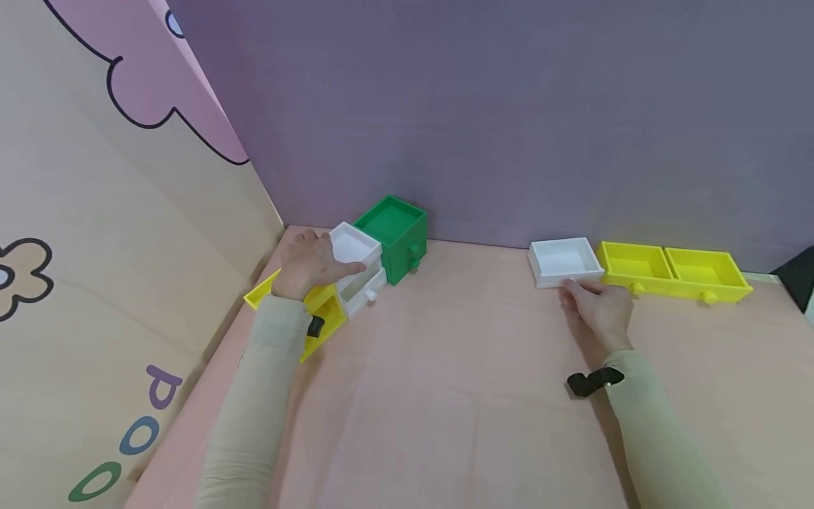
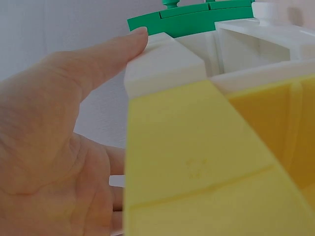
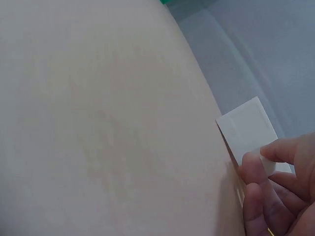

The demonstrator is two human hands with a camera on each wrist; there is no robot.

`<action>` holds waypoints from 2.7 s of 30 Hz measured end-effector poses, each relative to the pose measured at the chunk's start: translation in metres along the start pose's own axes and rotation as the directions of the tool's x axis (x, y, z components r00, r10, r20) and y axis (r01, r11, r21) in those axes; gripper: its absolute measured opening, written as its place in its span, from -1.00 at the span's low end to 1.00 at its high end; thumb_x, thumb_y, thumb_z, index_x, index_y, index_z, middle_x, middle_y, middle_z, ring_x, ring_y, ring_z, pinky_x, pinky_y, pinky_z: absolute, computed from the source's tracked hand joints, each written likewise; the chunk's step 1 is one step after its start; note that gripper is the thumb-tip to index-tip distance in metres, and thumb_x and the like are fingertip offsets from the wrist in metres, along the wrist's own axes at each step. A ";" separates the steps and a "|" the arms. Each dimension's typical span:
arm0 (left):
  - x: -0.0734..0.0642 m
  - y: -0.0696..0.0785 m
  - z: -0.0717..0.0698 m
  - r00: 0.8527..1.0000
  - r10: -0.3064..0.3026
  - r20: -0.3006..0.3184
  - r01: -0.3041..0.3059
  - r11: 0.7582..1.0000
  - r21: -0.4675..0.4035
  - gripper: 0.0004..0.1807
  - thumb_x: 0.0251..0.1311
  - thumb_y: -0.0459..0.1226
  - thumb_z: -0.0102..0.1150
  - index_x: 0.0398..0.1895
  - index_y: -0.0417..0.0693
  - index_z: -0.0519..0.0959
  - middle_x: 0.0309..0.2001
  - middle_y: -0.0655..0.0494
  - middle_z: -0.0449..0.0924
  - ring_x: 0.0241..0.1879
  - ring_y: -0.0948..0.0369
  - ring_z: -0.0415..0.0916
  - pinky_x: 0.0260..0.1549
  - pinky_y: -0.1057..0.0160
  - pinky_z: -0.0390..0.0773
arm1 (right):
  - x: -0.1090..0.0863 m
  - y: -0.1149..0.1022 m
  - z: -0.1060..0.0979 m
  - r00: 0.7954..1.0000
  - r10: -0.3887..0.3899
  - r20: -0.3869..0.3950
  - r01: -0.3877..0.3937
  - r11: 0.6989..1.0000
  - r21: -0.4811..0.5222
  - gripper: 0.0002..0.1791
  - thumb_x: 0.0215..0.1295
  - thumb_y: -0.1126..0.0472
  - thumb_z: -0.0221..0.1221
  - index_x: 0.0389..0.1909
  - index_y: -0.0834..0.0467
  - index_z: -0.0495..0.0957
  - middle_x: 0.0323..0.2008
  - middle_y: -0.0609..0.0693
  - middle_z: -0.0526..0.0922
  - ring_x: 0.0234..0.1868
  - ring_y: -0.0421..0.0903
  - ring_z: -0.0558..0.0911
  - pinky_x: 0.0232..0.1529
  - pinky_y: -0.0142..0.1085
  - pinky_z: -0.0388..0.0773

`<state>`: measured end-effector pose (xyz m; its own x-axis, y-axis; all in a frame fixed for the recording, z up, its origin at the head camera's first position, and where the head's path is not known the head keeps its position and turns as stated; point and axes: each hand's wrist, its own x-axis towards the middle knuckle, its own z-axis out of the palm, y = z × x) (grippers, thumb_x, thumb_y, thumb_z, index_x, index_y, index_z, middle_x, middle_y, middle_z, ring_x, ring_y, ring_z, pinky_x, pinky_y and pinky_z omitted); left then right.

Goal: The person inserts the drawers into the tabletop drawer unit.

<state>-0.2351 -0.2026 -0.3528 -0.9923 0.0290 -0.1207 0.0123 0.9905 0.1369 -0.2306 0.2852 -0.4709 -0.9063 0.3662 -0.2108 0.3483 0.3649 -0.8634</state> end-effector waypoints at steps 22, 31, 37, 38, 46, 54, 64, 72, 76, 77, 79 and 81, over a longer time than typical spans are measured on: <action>-0.002 -0.003 0.000 1.000 0.002 -0.001 -0.002 1.000 0.003 -0.10 0.27 0.35 0.17 0.27 -0.26 0.45 -0.03 -0.17 0.58 0.02 -0.07 0.45 0.00 0.03 0.60 | -0.041 -0.002 0.018 0.989 -0.127 0.070 0.134 0.985 -0.105 -0.39 0.43 -0.21 0.32 0.23 0.18 0.71 -0.04 0.10 0.86 -0.28 -0.36 0.65 -0.24 -0.62 0.58; -0.003 -0.003 0.001 1.000 -0.007 0.003 0.007 0.999 -0.036 -0.10 0.27 0.33 0.20 0.32 -0.24 0.43 0.05 -0.19 0.57 0.10 -0.10 0.44 0.11 -0.04 0.61 | -0.049 0.000 0.026 0.986 -0.152 0.072 0.157 0.985 -0.071 -0.46 0.42 -0.12 0.36 0.17 0.23 0.74 -0.13 0.01 0.87 -0.33 -0.43 0.67 -0.25 -0.60 0.61; -0.003 -0.003 0.001 1.000 -0.011 0.002 0.011 0.999 -0.043 -0.10 0.26 0.34 0.20 0.33 -0.23 0.43 0.06 -0.19 0.57 0.11 -0.10 0.44 0.12 -0.06 0.60 | -0.052 0.001 0.035 0.985 -0.137 0.100 0.144 0.988 -0.059 -0.44 0.41 -0.13 0.37 0.19 0.22 0.74 -0.11 -0.02 0.86 -0.32 -0.39 0.68 -0.25 -0.57 0.62; -0.003 -0.004 0.002 1.000 -0.012 0.002 0.012 0.999 -0.043 -0.10 0.26 0.34 0.20 0.33 -0.23 0.43 0.06 -0.19 0.57 0.11 -0.10 0.44 0.12 -0.06 0.60 | -0.053 0.001 0.036 0.985 -0.137 0.104 0.143 0.988 -0.052 -0.45 0.41 -0.11 0.38 0.19 0.23 0.73 -0.12 -0.01 0.87 -0.34 -0.39 0.69 -0.25 -0.56 0.62; -0.002 -0.004 0.003 1.000 -0.006 -0.006 0.006 1.000 -0.024 -0.06 0.25 0.36 0.19 0.31 -0.28 0.45 0.00 -0.19 0.57 0.03 -0.08 0.45 0.02 0.01 0.59 | -0.062 -0.003 0.046 0.981 -0.100 0.165 0.110 0.993 -0.052 -0.40 0.43 -0.16 0.34 0.25 0.21 0.70 0.14 0.19 0.78 -0.30 -0.38 0.71 -0.23 -0.56 0.64; -0.003 -0.006 -0.002 0.999 0.044 0.011 -0.044 0.999 0.010 -0.08 0.29 0.32 0.15 0.33 -0.32 0.44 0.11 -0.27 0.58 0.06 -0.13 0.45 0.11 -0.06 0.58 | -0.071 -0.009 0.051 0.974 -0.118 0.192 0.122 0.992 -0.011 -0.41 0.43 -0.11 0.36 0.24 0.26 0.69 0.03 0.16 0.83 -0.34 -0.34 0.76 -0.24 -0.52 0.66; -0.006 -0.010 -0.003 0.998 0.058 -0.028 -0.058 0.998 0.008 -0.23 0.25 0.28 0.23 0.14 -0.22 0.55 -0.10 -0.12 0.65 -0.06 -0.06 0.51 0.02 0.02 0.60 | -0.082 -0.015 0.071 0.952 -0.195 0.234 0.198 0.980 0.011 -0.50 0.42 0.00 0.39 0.16 0.31 0.73 -0.03 0.25 0.83 -0.40 -0.28 0.79 -0.25 -0.49 0.69; -0.006 -0.011 -0.003 0.998 0.060 -0.031 -0.061 0.998 -0.023 -0.23 0.23 0.28 0.27 0.18 -0.19 0.54 -0.07 -0.12 0.65 -0.08 -0.05 0.51 -0.03 0.04 0.61 | -0.090 -0.021 0.086 0.936 -0.228 0.270 0.233 0.972 0.011 -0.52 0.41 -0.03 0.39 0.14 0.26 0.76 -0.06 0.23 0.84 -0.38 -0.23 0.81 -0.20 -0.50 0.66; -0.006 -0.011 -0.003 0.997 0.065 -0.034 -0.066 0.998 -0.025 -0.24 0.24 0.27 0.26 0.18 -0.19 0.54 -0.09 -0.11 0.64 -0.08 -0.05 0.51 -0.02 0.04 0.59 | -0.094 -0.027 0.095 0.930 -0.230 0.285 0.226 0.973 0.045 -0.51 0.39 -0.01 0.41 0.13 0.28 0.75 -0.04 0.24 0.84 -0.39 -0.21 0.81 -0.22 -0.49 0.67; -0.006 -0.011 -0.003 0.997 0.068 -0.036 -0.069 0.997 -0.020 -0.24 0.25 0.27 0.26 0.17 -0.19 0.54 -0.10 -0.11 0.65 -0.08 -0.05 0.52 -0.01 0.03 0.58 | -0.096 -0.029 0.097 0.929 -0.232 0.289 0.227 0.972 0.052 -0.51 0.39 0.00 0.41 0.13 0.29 0.75 -0.03 0.24 0.83 -0.39 -0.20 0.81 -0.22 -0.49 0.68; -0.006 -0.011 -0.003 0.997 0.071 -0.038 -0.071 0.997 -0.018 -0.25 0.25 0.27 0.26 0.16 -0.20 0.55 -0.10 -0.11 0.65 -0.08 -0.06 0.51 0.00 0.03 0.57 | -0.098 -0.031 0.102 0.925 -0.234 0.300 0.228 0.972 0.056 -0.52 0.39 -0.01 0.41 0.11 0.29 0.76 -0.03 0.24 0.84 -0.39 -0.19 0.81 -0.24 -0.48 0.67; -0.005 -0.011 -0.002 0.997 0.070 -0.034 -0.070 0.998 -0.008 -0.24 0.25 0.27 0.24 0.18 -0.20 0.55 -0.07 -0.12 0.66 -0.06 -0.06 0.51 0.02 0.01 0.58 | -0.101 -0.032 0.106 0.920 -0.231 0.318 0.226 0.973 0.054 -0.53 0.39 0.00 0.41 0.11 0.28 0.76 -0.04 0.23 0.84 -0.39 -0.18 0.81 -0.24 -0.47 0.67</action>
<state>-0.2301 -0.2138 -0.3516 -0.9926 0.0935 -0.0771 0.0809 0.9849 0.1529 -0.1760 0.1457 -0.4706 -0.9900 -0.0194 -0.1397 0.1210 0.3917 -0.9121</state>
